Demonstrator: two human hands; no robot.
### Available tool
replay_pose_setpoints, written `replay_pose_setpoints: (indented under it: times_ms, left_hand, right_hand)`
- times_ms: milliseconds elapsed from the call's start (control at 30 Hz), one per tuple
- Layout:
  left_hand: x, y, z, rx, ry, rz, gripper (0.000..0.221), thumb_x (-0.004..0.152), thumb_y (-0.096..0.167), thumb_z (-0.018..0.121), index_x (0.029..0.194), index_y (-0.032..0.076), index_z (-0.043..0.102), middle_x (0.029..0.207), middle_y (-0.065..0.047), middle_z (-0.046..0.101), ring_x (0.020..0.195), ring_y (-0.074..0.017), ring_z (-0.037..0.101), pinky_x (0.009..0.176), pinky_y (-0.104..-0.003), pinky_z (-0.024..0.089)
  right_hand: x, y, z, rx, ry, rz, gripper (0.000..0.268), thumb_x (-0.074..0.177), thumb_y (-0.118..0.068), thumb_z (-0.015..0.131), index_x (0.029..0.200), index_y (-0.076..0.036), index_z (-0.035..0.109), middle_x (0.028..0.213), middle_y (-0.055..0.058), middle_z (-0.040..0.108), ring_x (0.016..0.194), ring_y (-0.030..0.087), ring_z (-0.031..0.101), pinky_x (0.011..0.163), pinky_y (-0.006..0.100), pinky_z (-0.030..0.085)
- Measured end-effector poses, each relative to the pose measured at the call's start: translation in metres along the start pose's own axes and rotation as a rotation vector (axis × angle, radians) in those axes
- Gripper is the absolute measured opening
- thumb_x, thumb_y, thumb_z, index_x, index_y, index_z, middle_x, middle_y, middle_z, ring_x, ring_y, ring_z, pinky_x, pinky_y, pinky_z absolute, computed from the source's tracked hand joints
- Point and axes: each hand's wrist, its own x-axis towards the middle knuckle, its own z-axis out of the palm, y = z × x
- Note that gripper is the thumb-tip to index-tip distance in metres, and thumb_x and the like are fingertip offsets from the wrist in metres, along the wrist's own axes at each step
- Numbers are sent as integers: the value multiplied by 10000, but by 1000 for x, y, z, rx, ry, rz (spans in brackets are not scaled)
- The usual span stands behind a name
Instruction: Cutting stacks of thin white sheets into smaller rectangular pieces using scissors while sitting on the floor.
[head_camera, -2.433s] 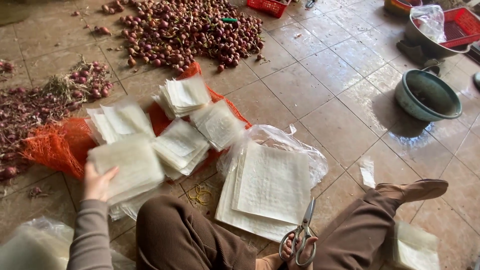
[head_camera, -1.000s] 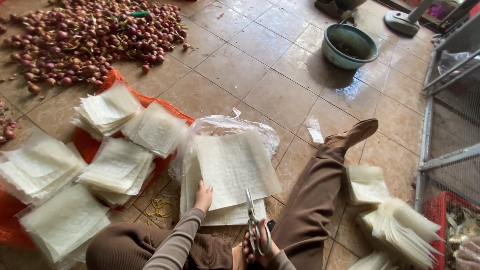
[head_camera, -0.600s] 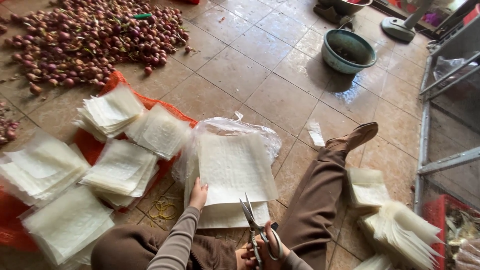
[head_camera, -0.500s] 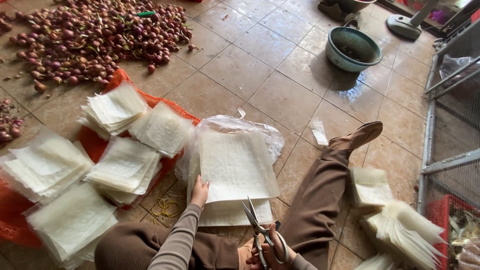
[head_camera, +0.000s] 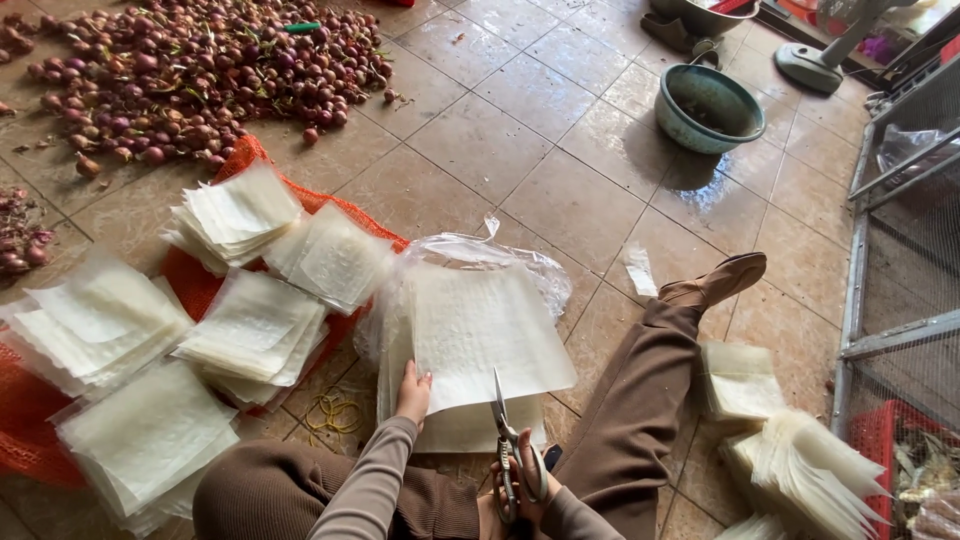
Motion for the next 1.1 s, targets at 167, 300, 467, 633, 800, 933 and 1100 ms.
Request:
replay_pose_setpoints:
  times_ms: [167,300,467,633,800,933,1100]
  left_hand:
    - [-28,8,11,131,-4,85,589,1048,186,439,1599,112,245,1509,-162,509,1323,-276,572,1079,-354,476]
    - [-46,1,12,189,67,278,493,1031,137,488,1510,213,402,1319,-112,668,1052,-233,707,907,-316,567]
    - [-82,29,-2,112,21,639,504,982,27,528,1433,236,442,1088,35,801,603,-111,639,552,-229,539]
    - [-105,70,-28,-317,-390,639,400,1020,57,462,1417,99,438,1129,-115,777,380,-136,599,336,-261,573]
    - [-103,79,-47,-295,-232,649,408,1009,38,481,1409,120,477,1065,-78,796,378,-79,508,319,-224,477]
    - [-85,70,-62,-166,-151,685,460,993,-4,521,1398,214,530,1031,-4,827,439,-33,387,380,-181,370]
    - [-72,65,-63,-131,-238,556,479,989,-35,533,1381,240,561,997,-18,846,428,-49,364,380,-197,321]
  right_hand:
    - [-13,9,-4,-71,4,-23,1048,630,-1010,247,771,-33,600,529,61,491,384,201,465,395,353,391]
    - [-9,38,-30,-288,76,-304,678,954,-698,368,857,-47,529,556,57,482,363,160,393,343,309,319]
    - [-22,55,-40,-277,-9,-500,709,911,-673,395,1119,-14,555,655,76,551,433,161,465,422,292,371]
    - [-33,31,-13,-279,-183,-788,900,845,-771,410,1170,50,586,609,82,584,393,161,483,368,312,402]
    - [-1,38,5,-176,99,-652,580,865,-607,620,867,-28,595,530,32,461,386,125,349,362,302,248]
    - [20,22,17,-308,-116,-670,1045,757,-821,421,1295,56,602,611,-4,458,485,105,396,449,269,330]
    - [-15,-23,61,-211,-66,-616,885,727,-835,450,1088,-29,495,581,51,468,395,145,404,357,307,325]
